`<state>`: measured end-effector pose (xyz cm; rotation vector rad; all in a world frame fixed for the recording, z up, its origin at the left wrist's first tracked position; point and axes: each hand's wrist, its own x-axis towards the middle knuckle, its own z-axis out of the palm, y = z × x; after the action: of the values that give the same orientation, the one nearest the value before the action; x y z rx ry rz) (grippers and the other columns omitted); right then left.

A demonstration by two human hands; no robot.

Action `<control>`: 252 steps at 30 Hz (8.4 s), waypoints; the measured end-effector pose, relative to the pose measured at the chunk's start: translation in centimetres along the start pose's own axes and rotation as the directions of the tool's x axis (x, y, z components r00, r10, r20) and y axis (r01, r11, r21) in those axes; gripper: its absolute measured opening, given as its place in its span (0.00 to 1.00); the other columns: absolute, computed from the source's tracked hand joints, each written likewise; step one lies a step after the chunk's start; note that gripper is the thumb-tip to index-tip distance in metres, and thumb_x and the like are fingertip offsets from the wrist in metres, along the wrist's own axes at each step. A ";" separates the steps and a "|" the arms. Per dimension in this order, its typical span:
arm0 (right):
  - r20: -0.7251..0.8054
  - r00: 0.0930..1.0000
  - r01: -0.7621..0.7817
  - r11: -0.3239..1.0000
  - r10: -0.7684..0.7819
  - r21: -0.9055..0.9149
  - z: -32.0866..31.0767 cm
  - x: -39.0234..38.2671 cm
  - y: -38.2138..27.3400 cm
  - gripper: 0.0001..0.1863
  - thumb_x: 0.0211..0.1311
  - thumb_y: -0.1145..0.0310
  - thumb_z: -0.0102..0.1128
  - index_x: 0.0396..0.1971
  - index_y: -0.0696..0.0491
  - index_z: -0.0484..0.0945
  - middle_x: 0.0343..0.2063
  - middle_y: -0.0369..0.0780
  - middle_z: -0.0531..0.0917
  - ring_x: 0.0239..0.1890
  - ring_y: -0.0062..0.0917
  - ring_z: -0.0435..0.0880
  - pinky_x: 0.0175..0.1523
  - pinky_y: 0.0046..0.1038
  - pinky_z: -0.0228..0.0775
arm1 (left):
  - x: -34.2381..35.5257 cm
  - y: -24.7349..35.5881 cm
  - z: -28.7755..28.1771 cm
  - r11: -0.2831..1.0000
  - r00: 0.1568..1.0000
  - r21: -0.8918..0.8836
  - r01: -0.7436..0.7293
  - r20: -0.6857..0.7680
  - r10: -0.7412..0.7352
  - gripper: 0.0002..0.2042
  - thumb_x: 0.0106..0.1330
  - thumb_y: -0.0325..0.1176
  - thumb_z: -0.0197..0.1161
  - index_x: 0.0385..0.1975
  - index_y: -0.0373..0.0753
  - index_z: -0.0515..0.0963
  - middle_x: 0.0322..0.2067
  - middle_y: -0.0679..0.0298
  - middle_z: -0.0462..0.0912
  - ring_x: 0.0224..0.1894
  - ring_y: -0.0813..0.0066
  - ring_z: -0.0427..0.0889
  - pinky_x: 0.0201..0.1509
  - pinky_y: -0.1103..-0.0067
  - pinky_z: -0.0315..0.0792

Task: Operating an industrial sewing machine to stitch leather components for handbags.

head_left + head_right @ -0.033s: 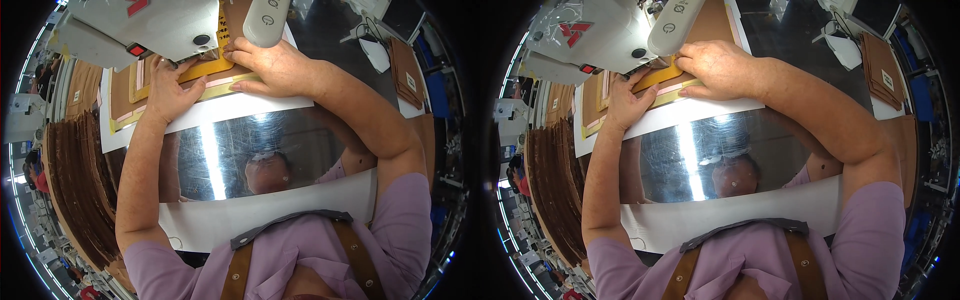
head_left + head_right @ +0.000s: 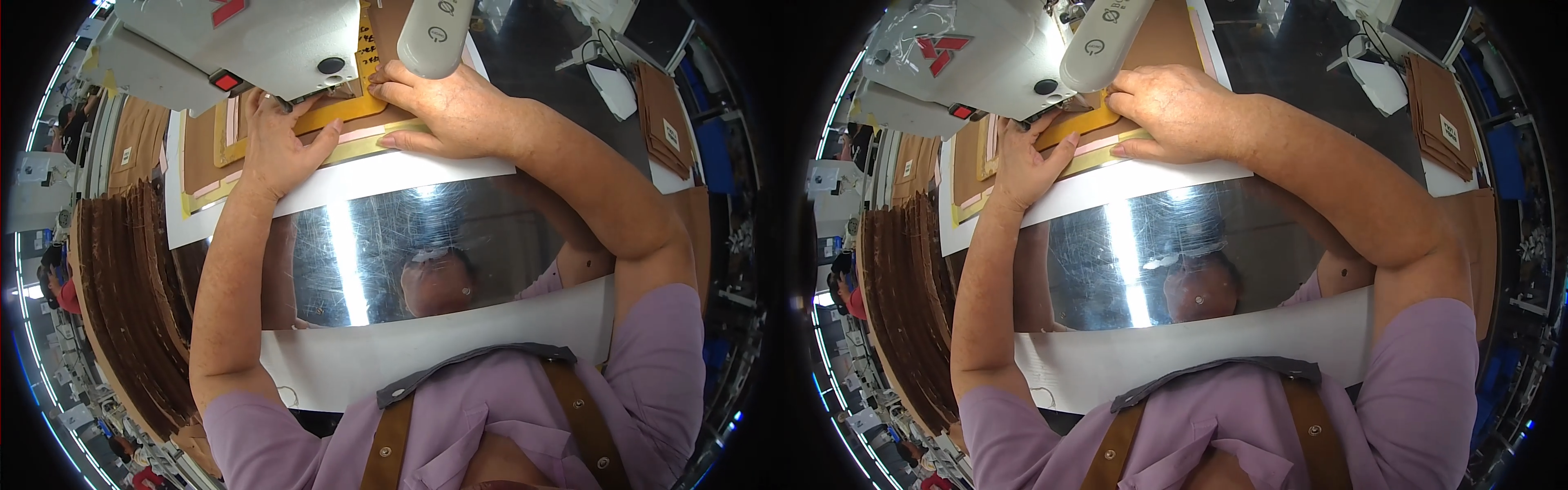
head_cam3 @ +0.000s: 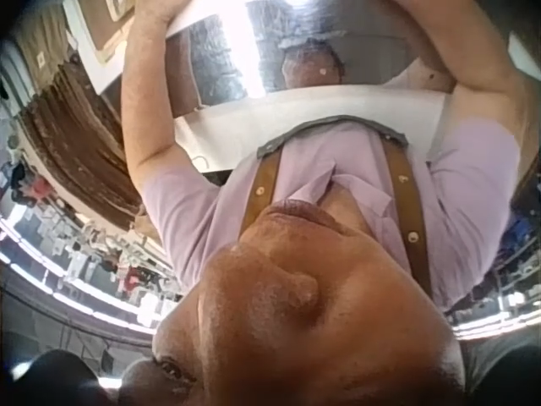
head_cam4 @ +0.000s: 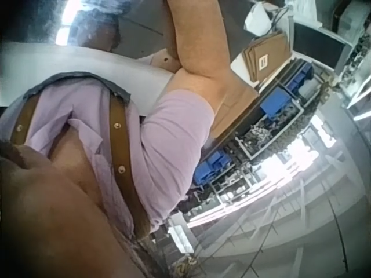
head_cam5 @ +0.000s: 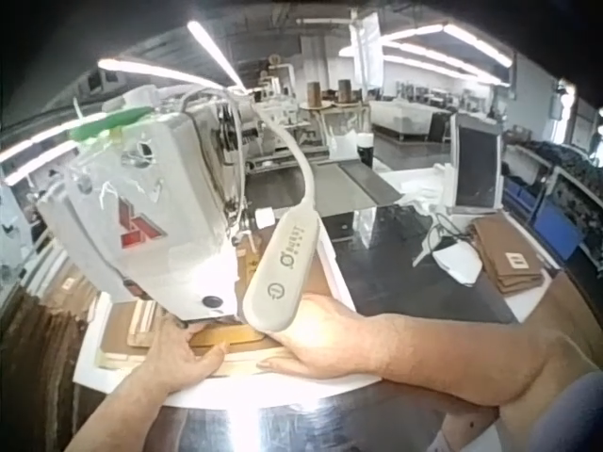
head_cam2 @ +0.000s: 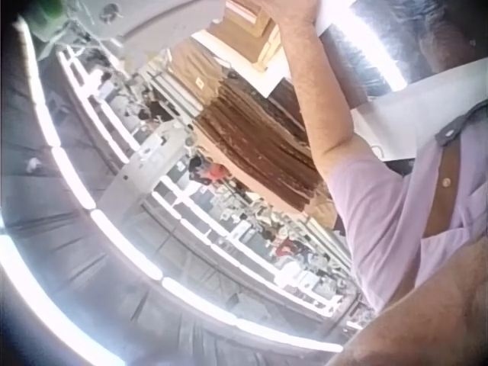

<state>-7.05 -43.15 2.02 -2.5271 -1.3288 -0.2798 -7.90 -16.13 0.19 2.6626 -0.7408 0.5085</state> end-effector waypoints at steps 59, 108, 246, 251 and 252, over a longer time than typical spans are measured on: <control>-0.092 0.994 -0.074 0.990 0.063 -0.122 -5.0 -9.1 4.5 0.22 0.67 0.57 0.64 0.44 0.65 0.84 0.39 0.48 0.83 0.43 0.40 0.84 0.52 0.36 0.77 | -3.2 5.3 -1.6 0.987 0.995 0.156 -0.035 0.093 0.020 0.29 0.59 0.45 0.65 0.59 0.35 0.80 0.57 0.52 0.83 0.65 0.66 0.79 0.73 0.58 0.50; -0.100 0.995 -0.027 1.000 0.026 -0.007 0.8 0.8 -0.4 0.33 0.62 0.41 0.64 0.53 0.56 0.84 0.52 0.42 0.82 0.59 0.35 0.78 0.59 0.43 0.71 | -2.9 5.5 -0.5 0.992 0.999 0.117 0.043 0.026 -0.047 0.28 0.61 0.51 0.64 0.60 0.45 0.80 0.54 0.54 0.76 0.59 0.60 0.75 0.71 0.55 0.53; -0.034 0.999 0.002 0.990 -0.007 -0.142 0.8 0.2 0.9 0.36 0.69 0.39 0.55 0.61 0.55 0.77 0.53 0.43 0.79 0.58 0.33 0.78 0.60 0.38 0.76 | 0.3 1.2 -6.9 0.731 0.825 -0.678 0.070 -0.372 -0.425 0.31 0.61 0.27 0.77 0.62 0.34 0.67 0.50 0.63 0.81 0.50 0.76 0.80 0.61 0.78 0.69; 0.004 0.999 -0.032 0.985 0.033 -0.168 0.6 0.0 0.8 0.36 0.69 0.38 0.55 0.60 0.55 0.78 0.50 0.43 0.80 0.55 0.33 0.78 0.59 0.37 0.77 | 0.2 1.2 -7.0 0.752 0.834 -0.654 0.081 -0.368 -0.410 0.32 0.61 0.27 0.77 0.62 0.34 0.67 0.51 0.62 0.80 0.52 0.75 0.79 0.63 0.78 0.68; -0.069 0.997 0.004 0.988 -0.015 -0.154 0.5 0.1 0.7 0.36 0.69 0.38 0.55 0.60 0.55 0.78 0.50 0.43 0.80 0.55 0.33 0.78 0.59 0.37 0.77 | 0.3 1.2 -7.0 0.745 0.836 -0.661 0.087 -0.359 -0.416 0.32 0.61 0.27 0.77 0.62 0.33 0.66 0.53 0.62 0.79 0.54 0.74 0.78 0.64 0.77 0.68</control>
<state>-6.37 -43.34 1.45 -2.6098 -1.3405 -0.4867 -10.07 -14.38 6.72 1.8463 -0.2869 0.6787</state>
